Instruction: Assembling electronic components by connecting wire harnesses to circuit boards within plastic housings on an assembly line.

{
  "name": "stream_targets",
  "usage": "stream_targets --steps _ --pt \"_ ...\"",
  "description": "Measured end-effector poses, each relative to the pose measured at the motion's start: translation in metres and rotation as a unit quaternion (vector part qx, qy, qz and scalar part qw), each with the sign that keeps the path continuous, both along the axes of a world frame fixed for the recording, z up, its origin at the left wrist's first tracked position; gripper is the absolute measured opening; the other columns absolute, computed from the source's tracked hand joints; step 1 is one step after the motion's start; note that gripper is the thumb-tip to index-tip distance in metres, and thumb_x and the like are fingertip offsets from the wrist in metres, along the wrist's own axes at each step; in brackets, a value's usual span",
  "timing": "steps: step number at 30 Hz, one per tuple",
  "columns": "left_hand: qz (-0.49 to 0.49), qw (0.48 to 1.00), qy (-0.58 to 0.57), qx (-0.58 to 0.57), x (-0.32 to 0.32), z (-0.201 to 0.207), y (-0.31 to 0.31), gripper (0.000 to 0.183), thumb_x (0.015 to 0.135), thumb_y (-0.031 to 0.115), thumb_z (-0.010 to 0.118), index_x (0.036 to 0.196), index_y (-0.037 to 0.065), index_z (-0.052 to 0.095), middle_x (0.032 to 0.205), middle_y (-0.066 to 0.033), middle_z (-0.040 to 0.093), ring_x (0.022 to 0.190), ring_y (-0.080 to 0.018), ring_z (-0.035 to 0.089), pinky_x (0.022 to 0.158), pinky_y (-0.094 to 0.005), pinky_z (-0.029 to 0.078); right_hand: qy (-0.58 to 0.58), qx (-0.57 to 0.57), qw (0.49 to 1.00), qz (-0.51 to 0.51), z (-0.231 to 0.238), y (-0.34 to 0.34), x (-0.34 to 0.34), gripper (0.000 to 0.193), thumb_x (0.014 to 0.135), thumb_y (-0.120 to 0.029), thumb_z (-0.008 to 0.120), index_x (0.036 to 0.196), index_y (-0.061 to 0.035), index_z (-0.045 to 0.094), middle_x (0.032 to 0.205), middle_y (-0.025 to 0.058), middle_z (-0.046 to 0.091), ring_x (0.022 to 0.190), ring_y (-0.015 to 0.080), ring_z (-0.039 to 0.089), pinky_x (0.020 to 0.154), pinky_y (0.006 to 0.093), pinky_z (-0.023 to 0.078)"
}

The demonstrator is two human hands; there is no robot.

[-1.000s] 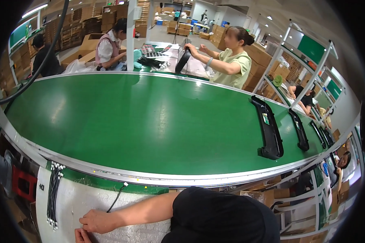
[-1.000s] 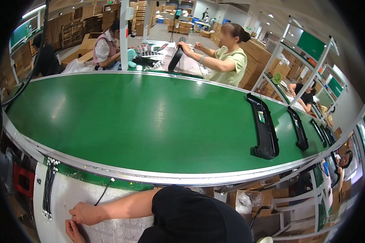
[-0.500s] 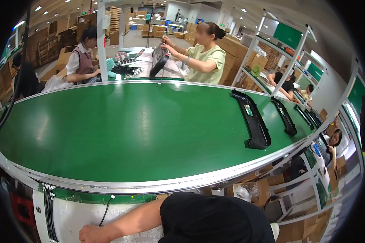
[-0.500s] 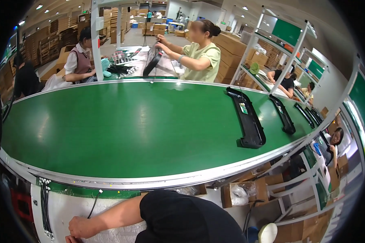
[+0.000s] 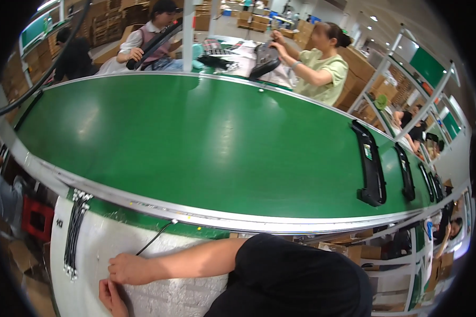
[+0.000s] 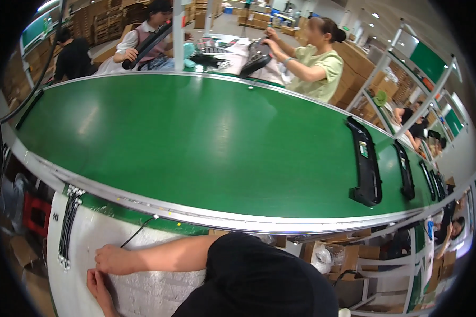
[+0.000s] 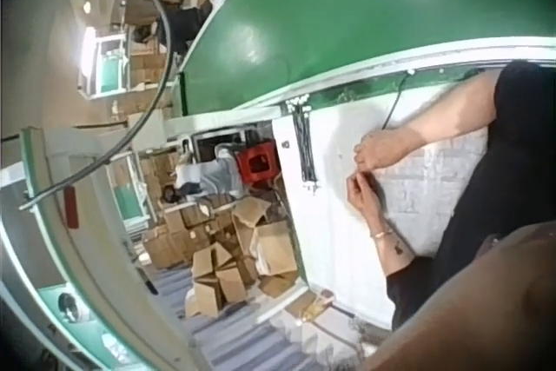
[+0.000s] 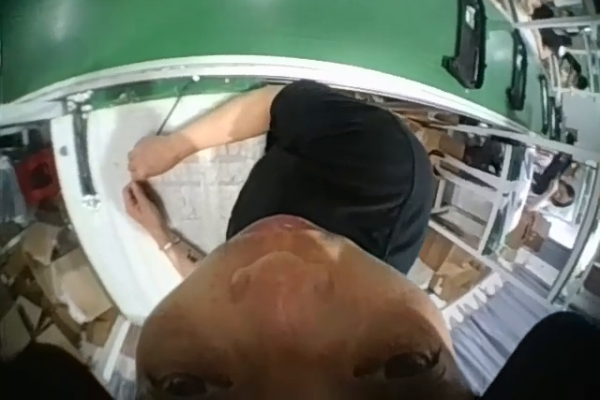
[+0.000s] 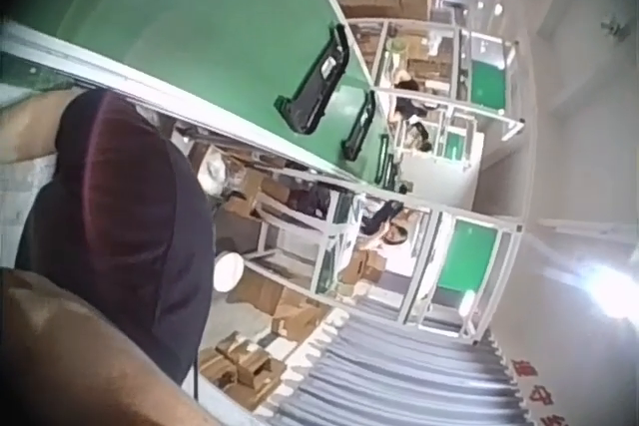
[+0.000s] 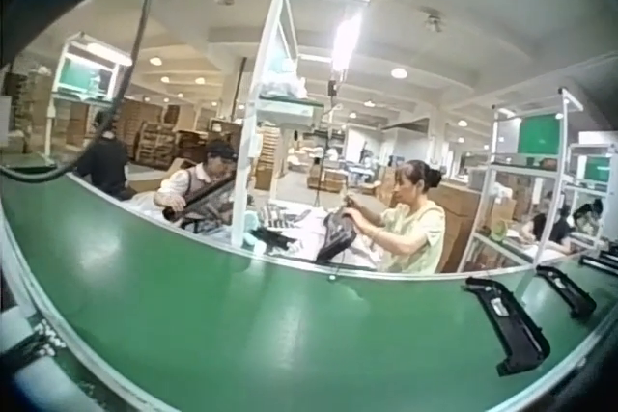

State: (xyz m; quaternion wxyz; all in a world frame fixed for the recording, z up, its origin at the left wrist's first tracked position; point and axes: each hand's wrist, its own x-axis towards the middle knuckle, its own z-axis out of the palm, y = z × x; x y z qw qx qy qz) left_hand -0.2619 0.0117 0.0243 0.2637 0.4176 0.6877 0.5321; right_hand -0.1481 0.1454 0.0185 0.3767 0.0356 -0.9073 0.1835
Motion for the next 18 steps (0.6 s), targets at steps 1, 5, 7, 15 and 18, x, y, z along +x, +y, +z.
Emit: stream_targets --steps 1,5,7,15,18 --pt "-0.002 1.0 -0.001 0.005 -0.001 -0.001 0.0 0.023 0.094 0.02 0.047 0.075 0.007 0.045 0.068 0.0059 0.04 0.063 -0.0035 0.032 0.054 -0.0184 0.025 -0.029 -0.017 0.999 -0.004 -0.002 0.001 -0.003 0.01 0.069 -0.016 0.055 0.067 -0.0059 0.055 0.072 0.0051 0.055 0.073 0.0239 0.056 0.058 0.0349 0.047" --pt "0.039 0.999 0.02 -0.02 -0.005 -0.005 -0.01 0.02 0.092 0.014 0.047 0.075 0.004 0.048 0.065 0.0047 0.042 0.06 -0.0039 0.035 0.052 -0.0193 0.028 -0.081 -0.019 0.996 0.029 -0.004 -0.004 -0.005 0.009 0.071 -0.014 0.054 0.073 -0.0055 0.055 0.075 0.0063 0.054 0.071 0.0251 0.058 0.058 0.0361 0.047" --pt "0.039 0.999 0.028 -0.02 0.0 0.002 -0.009 0.02 0.092 0.014 0.049 0.075 0.003 0.049 0.065 0.0042 0.043 0.061 -0.0048 0.036 0.052 -0.0206 0.029 -0.1 -0.042 0.994 0.02 -0.001 -0.006 0.0 0.008 0.073 -0.012 0.053 0.077 -0.0049 0.054 0.074 0.0079 0.053 0.069 0.0259 0.059 0.057 0.0372 0.048" --pt "0.045 0.998 0.025 -0.03 0.013 0.019 -0.004 0.021 0.091 0.014 0.048 0.074 0.002 0.049 0.065 0.0011 0.047 0.062 -0.0066 0.038 0.053 -0.0235 0.032 -0.133 -0.048 0.99 0.01 0.005 -0.006 0.009 0.009 0.073 -0.009 0.052 0.08 -0.0036 0.054 0.077 0.0107 0.057 0.07 0.0287 0.06 0.06 0.039 0.048" --pt "0.029 0.999 0.012 0.033 -0.023 -0.027 -0.026 0.024 0.091 0.017 0.049 0.07 0.009 0.043 0.065 0.0061 0.035 0.062 -0.0042 0.032 0.051 -0.0208 0.027 -0.114 0.018 0.993 0.022 0.009 -0.013 -0.001 0.009 0.071 -0.008 0.053 0.074 -0.0016 0.058 0.073 0.0127 0.06 0.072 0.0298 0.061 0.061 0.0394 0.048"
